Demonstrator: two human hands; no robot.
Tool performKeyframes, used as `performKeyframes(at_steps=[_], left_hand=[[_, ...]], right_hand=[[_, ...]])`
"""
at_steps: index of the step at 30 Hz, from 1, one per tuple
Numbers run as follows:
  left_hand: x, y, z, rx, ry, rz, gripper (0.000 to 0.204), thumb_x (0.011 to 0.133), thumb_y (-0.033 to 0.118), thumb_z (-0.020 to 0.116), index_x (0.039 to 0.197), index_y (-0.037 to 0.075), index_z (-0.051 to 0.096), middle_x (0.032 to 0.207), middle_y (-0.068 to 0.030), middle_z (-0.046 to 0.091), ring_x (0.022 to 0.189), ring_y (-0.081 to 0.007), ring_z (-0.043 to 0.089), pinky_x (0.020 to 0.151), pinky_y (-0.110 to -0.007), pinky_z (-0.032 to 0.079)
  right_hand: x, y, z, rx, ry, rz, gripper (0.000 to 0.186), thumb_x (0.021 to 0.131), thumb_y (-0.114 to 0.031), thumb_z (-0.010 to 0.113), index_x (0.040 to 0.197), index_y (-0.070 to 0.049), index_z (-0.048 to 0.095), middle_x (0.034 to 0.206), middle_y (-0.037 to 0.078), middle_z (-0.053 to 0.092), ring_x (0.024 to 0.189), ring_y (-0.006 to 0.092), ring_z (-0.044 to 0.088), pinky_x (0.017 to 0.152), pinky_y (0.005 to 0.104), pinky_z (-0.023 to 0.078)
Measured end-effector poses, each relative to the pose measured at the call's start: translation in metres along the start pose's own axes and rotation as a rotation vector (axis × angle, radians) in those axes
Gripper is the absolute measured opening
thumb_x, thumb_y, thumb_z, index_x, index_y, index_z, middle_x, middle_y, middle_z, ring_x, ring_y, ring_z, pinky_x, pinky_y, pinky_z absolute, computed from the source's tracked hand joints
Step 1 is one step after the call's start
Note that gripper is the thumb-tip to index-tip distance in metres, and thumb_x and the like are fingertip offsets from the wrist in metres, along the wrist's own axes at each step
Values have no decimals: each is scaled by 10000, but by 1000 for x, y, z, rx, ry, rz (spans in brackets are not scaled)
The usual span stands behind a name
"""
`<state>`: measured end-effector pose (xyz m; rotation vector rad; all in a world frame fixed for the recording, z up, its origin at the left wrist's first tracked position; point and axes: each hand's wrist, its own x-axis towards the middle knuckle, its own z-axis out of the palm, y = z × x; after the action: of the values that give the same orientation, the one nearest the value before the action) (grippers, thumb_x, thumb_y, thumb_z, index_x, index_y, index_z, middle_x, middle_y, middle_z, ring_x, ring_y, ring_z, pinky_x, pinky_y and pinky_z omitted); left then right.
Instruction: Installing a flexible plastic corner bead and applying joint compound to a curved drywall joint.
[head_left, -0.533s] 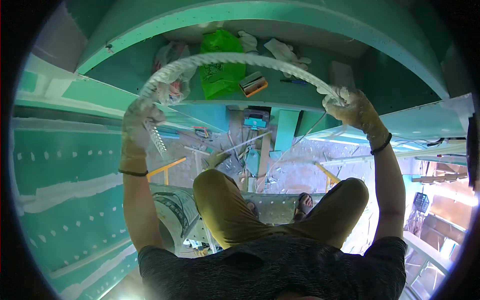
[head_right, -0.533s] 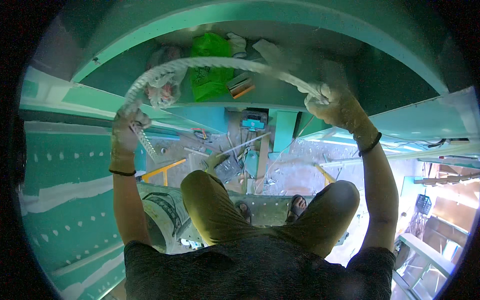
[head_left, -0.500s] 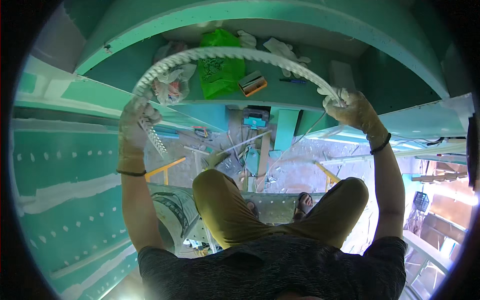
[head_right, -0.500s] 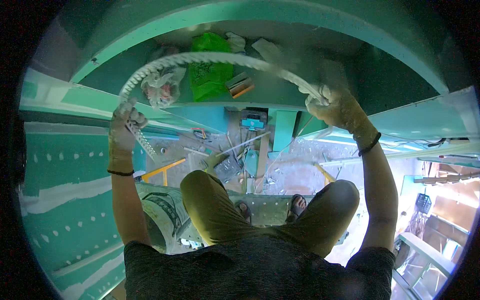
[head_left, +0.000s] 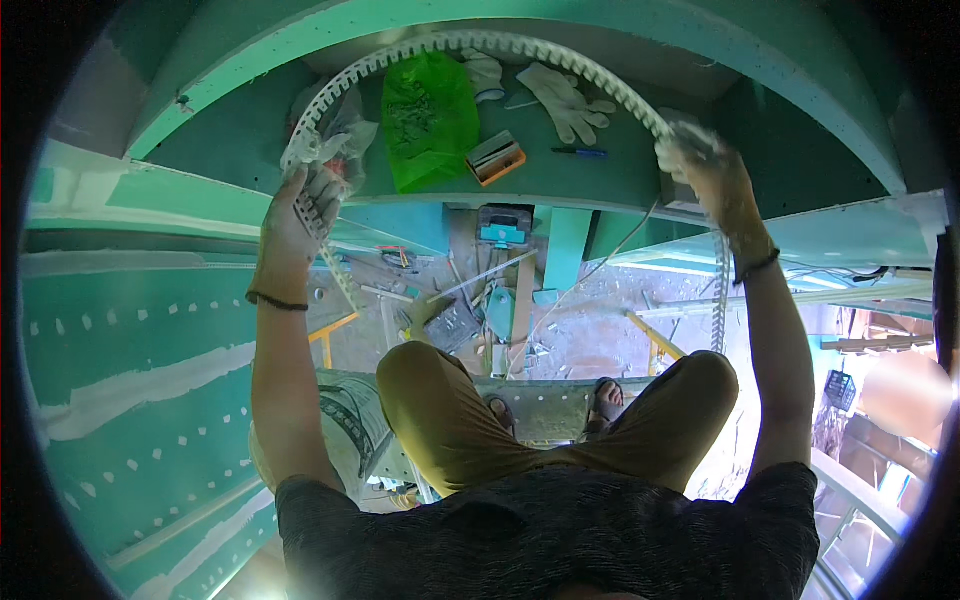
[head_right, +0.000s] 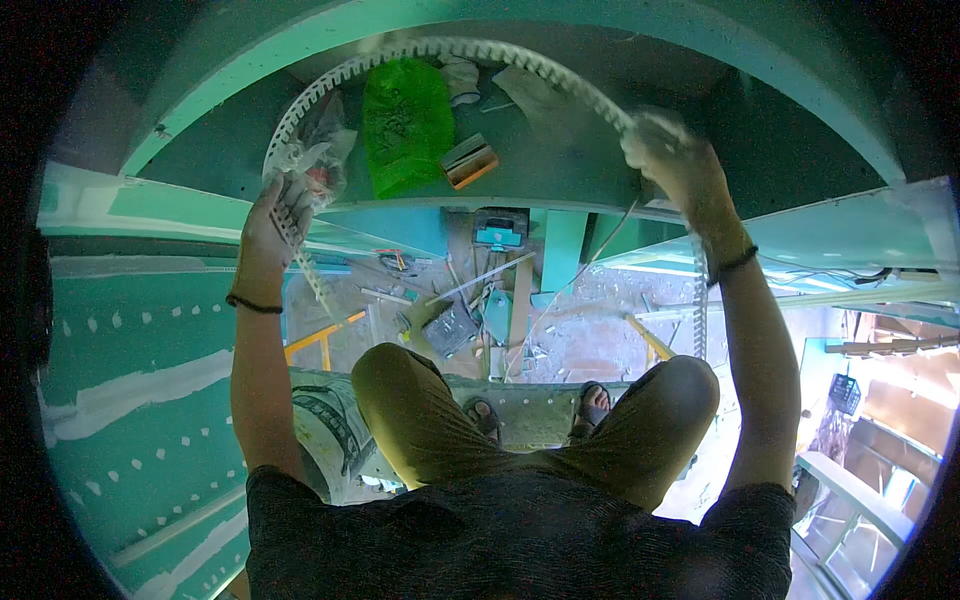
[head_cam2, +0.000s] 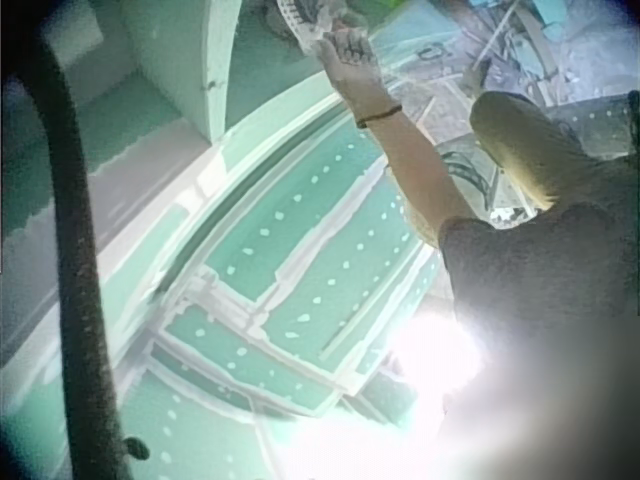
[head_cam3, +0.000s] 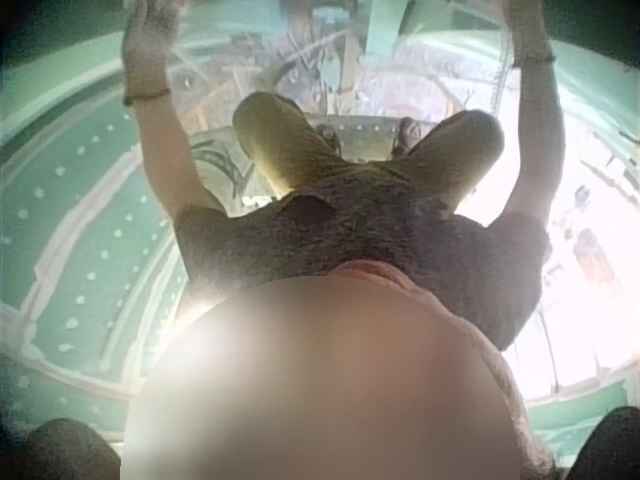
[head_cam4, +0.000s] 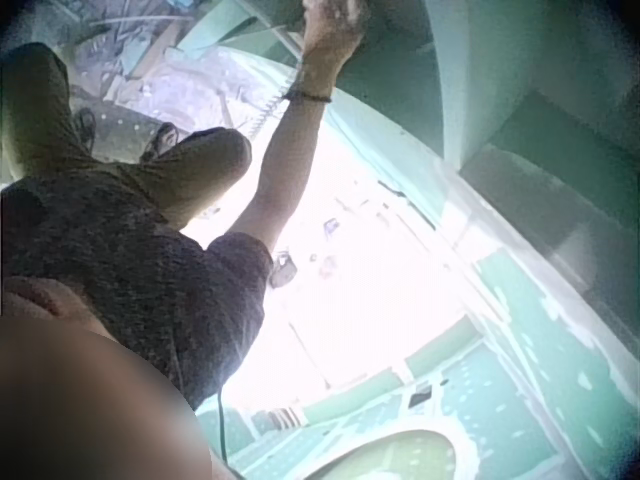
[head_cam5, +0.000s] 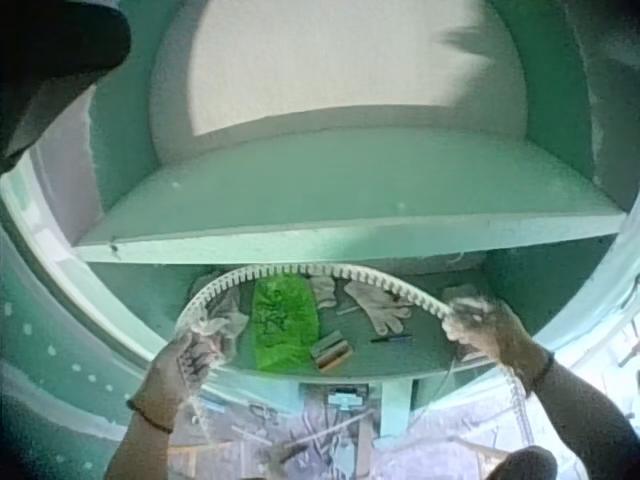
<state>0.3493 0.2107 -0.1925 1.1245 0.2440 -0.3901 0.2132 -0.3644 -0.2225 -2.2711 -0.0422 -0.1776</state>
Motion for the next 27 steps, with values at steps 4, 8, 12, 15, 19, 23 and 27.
performKeyframes(at_steps=[4,8,12,15,19,23,27], left_hand=[[41,-7,4,-142,157,-50,209,1006,254,655,1128,97,720,1140,-116,747,1000,-239,730,808,-368,629],[76,-21,-17,-305,77,-29,259,1001,298,660,1149,92,711,1117,-103,749,993,-245,726,820,-403,633],[95,-49,-8,-443,60,32,353,998,403,626,1153,93,690,1099,-100,747,1011,-294,717,876,-466,603],[110,-69,10,-469,161,36,443,1027,502,497,1027,96,673,1056,-90,733,976,-317,709,892,-493,581],[124,-73,37,-598,77,-16,564,1047,574,362,838,89,560,900,-88,666,848,-317,657,859,-521,571],[126,-74,55,-526,284,10,590,1052,597,330,905,84,582,927,-132,663,950,-337,654,860,-544,569],[146,-77,56,-425,350,-51,663,1030,658,330,1203,75,593,1131,-178,658,1046,-362,657,883,-573,576]], right_hand=[[66,-43,0,-38,0,27,478,1001,-288,668,1376,-1,599,1103,59,751,952,136,713,789,248,560],[136,-96,11,-163,-8,127,527,998,-437,632,1361,-54,630,1108,27,754,949,136,715,769,286,561],[171,-86,7,-357,-2,109,502,1005,-454,609,1340,-83,649,1124,30,752,964,147,712,786,312,560],[205,-79,19,-376,-5,69,483,1009,-441,602,1329,-82,651,1138,42,746,987,163,706,816,322,551],[213,-102,44,-406,7,-4,459,1015,-423,593,1315,-82,653,1155,58,739,1017,184,697,855,336,539],[250,-129,82,-424,32,-51,434,1020,-405,583,1301,-81,654,1173,74,732,1047,204,689,894,350,528],[277,-183,121,-446,85,-104,411,1026,-387,574,1287,-80,656,1191,90,724,1077,225,680,934,364,516]])
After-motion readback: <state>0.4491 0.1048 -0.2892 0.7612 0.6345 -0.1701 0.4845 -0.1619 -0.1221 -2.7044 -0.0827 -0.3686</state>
